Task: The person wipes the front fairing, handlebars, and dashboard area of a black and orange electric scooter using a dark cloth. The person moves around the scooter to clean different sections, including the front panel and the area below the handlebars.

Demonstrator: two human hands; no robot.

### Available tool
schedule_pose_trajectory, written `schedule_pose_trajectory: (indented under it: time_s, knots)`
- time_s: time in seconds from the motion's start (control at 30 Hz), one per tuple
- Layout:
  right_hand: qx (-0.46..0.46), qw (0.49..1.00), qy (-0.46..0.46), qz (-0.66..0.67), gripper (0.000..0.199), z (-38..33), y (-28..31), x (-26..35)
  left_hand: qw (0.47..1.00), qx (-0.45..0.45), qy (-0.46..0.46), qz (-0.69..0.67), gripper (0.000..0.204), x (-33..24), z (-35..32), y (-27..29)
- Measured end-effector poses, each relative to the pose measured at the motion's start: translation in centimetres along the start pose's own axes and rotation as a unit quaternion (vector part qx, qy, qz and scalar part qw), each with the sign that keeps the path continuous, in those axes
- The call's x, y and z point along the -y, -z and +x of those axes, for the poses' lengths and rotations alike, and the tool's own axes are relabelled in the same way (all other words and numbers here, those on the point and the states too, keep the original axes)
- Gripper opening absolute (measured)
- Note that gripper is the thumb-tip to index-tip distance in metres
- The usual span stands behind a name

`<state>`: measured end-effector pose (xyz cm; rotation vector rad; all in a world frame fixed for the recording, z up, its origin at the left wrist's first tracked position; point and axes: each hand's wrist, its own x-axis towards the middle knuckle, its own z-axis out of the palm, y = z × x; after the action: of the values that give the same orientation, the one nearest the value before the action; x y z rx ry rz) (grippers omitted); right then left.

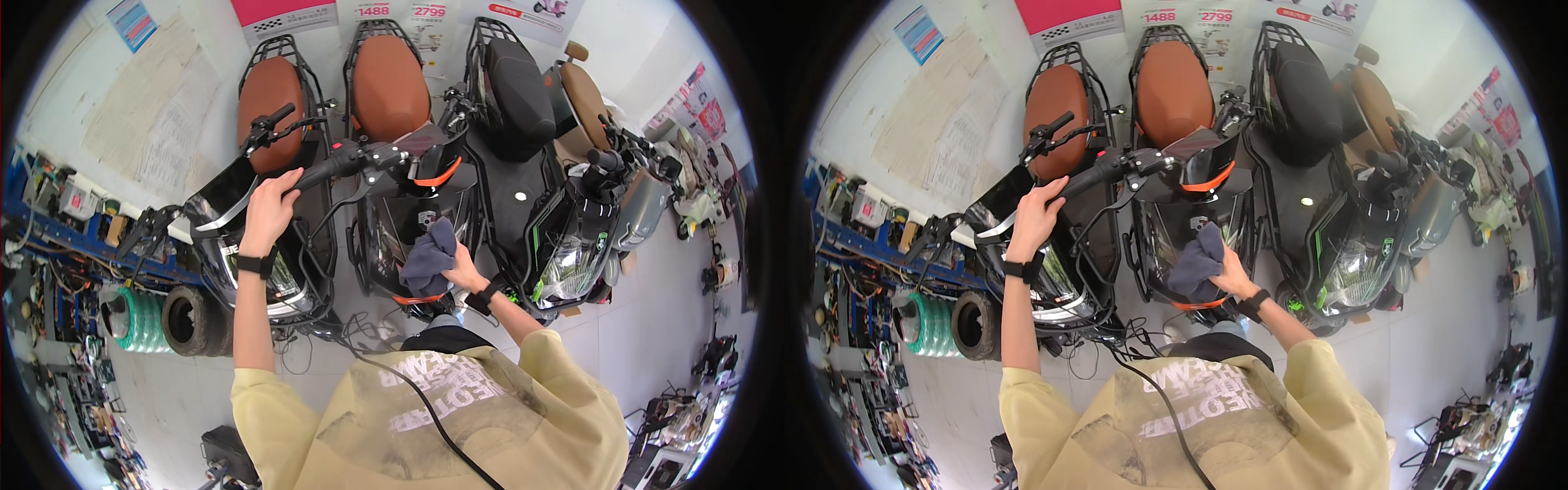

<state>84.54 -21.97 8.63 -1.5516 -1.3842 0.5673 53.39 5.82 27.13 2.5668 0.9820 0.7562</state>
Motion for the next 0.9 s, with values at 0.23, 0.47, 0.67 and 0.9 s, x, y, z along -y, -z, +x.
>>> schedule_pose_trajectory:
  time_s: [0.23,0.47,0.67,0.9]
  knots:
    - [-0.185,0.975,-0.117,0.041,0.076,-4.2,4.4,-7.3,0.998,0.056,0.032,-0.018,0.038,-1.5,0.9,1.4]
    - [-0.314,0.803,-0.238,0.448,0.065,1.0,11.3,-8.4,0.995,0.082,0.047,0.023,0.038,-2.7,1.9,1.6]
    - [-0.223,0.771,-0.169,0.572,0.075,9.8,18.4,-4.4,0.969,0.128,0.065,0.202,0.044,-7.7,3.1,2.7]
    - [-0.336,0.894,0.004,0.296,0.055,24.5,20.9,-5.1,0.994,0.034,-0.049,0.094,0.039,-20.8,7.0,-4.9]
